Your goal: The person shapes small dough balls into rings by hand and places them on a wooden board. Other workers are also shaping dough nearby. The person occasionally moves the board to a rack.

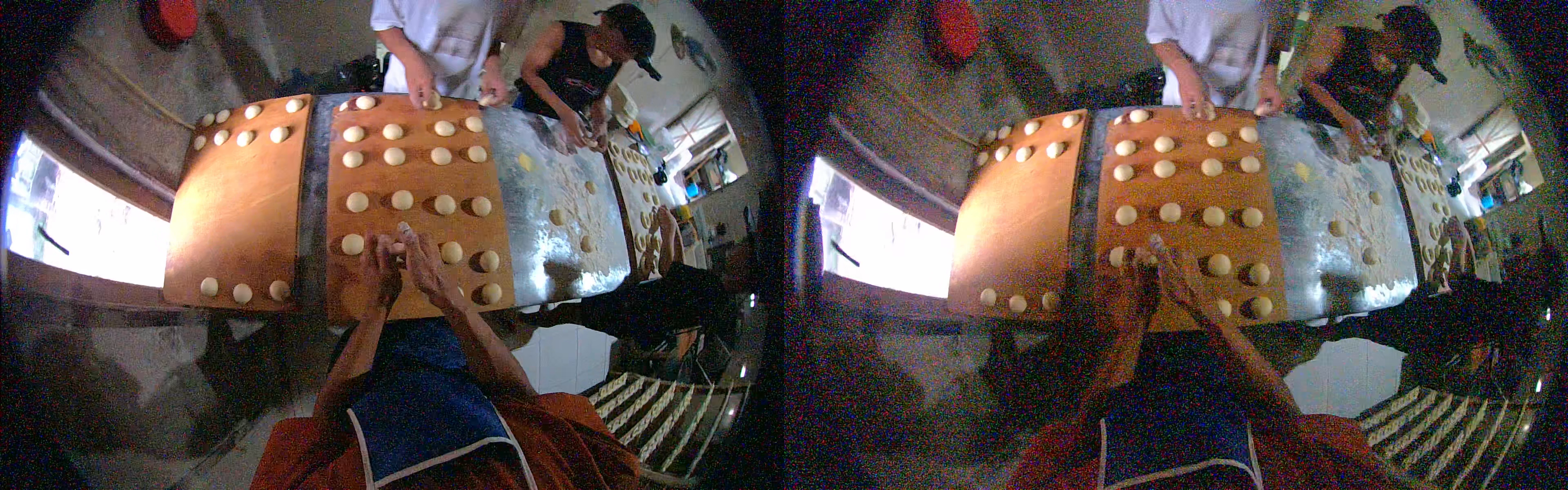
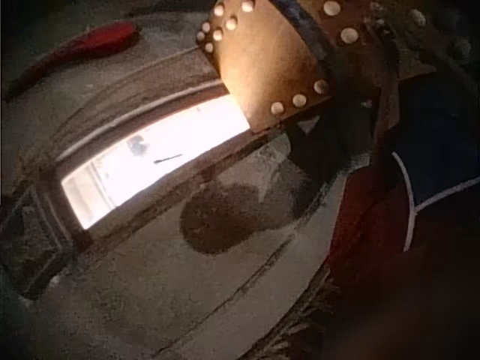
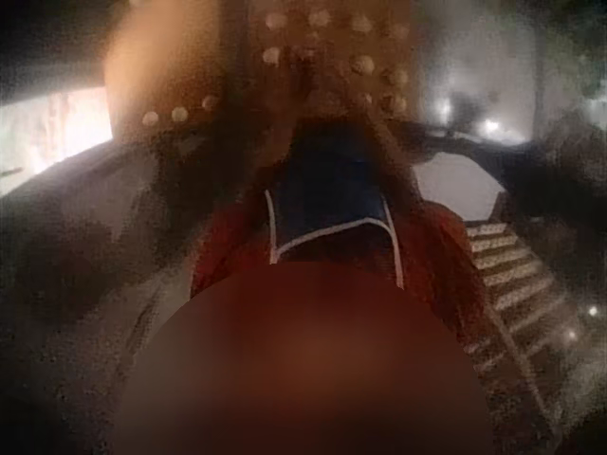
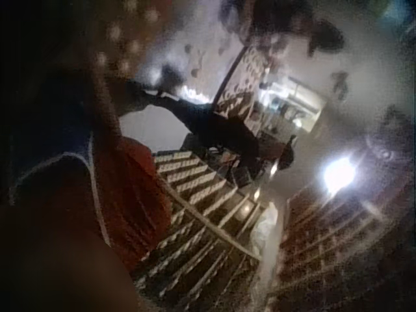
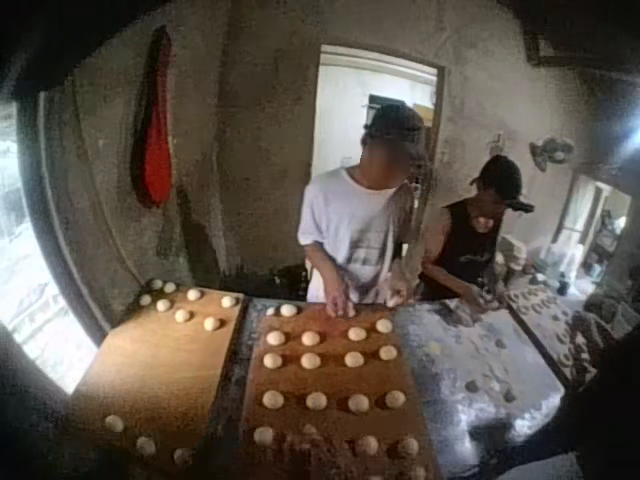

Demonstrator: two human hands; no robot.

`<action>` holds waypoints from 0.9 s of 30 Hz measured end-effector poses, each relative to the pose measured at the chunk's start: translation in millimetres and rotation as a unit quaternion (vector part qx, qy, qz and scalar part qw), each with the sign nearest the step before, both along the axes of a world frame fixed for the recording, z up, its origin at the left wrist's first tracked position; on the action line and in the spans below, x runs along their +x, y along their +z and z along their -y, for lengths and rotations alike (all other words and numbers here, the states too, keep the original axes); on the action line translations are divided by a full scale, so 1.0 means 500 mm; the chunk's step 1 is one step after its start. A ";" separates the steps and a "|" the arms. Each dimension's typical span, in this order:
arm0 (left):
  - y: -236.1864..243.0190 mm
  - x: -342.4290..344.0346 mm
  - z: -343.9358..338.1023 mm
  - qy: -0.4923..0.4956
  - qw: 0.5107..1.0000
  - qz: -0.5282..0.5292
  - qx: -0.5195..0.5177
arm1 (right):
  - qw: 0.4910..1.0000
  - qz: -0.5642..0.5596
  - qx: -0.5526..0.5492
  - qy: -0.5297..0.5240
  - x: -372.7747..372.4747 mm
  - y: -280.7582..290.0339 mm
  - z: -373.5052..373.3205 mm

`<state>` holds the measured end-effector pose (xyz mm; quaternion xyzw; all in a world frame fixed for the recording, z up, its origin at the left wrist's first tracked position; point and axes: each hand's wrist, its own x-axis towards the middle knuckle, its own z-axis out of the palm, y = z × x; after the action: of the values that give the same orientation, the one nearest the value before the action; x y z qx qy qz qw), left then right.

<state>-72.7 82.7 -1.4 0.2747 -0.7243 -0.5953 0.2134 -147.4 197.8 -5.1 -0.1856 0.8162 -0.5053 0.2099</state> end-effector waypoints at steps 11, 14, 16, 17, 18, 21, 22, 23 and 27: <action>-0.051 0.047 0.091 0.015 0.855 -0.227 0.466 | 0.897 -0.438 -0.035 0.043 0.057 -0.109 0.074; -0.085 0.062 0.114 -0.036 0.956 -0.113 0.270 | 0.976 -0.153 0.121 0.097 0.073 -0.074 0.077; -0.118 0.063 0.120 -0.078 0.876 -0.239 0.411 | 0.987 -0.071 0.110 0.097 0.089 -0.032 0.075; -0.137 0.067 0.118 -0.098 0.823 -0.297 0.475 | 0.989 -0.121 0.070 0.055 0.099 -0.015 0.095; -0.157 0.067 0.118 -0.120 0.760 -0.352 0.533 | 0.968 -0.249 -0.008 0.015 0.108 0.004 0.103; -0.206 0.071 0.121 -0.122 0.909 -0.357 0.175 | 0.869 -0.469 -0.145 -0.059 0.123 0.039 0.124; -0.217 0.074 0.121 -0.097 0.933 -0.337 0.079 | 0.951 -0.300 -0.075 0.014 0.125 0.045 0.108; -0.226 0.077 0.120 -0.091 0.939 -0.324 0.062 | 0.992 -0.113 0.028 0.056 0.127 0.046 0.095; -0.238 0.088 0.105 -0.072 0.956 -0.285 0.007 | 0.994 -0.080 0.028 0.068 0.130 0.010 0.060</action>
<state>-28.4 30.1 -120.2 0.0426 -0.6473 -0.6676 0.3654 -82.5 167.8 -0.2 -0.2740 0.8298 -0.4502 0.1831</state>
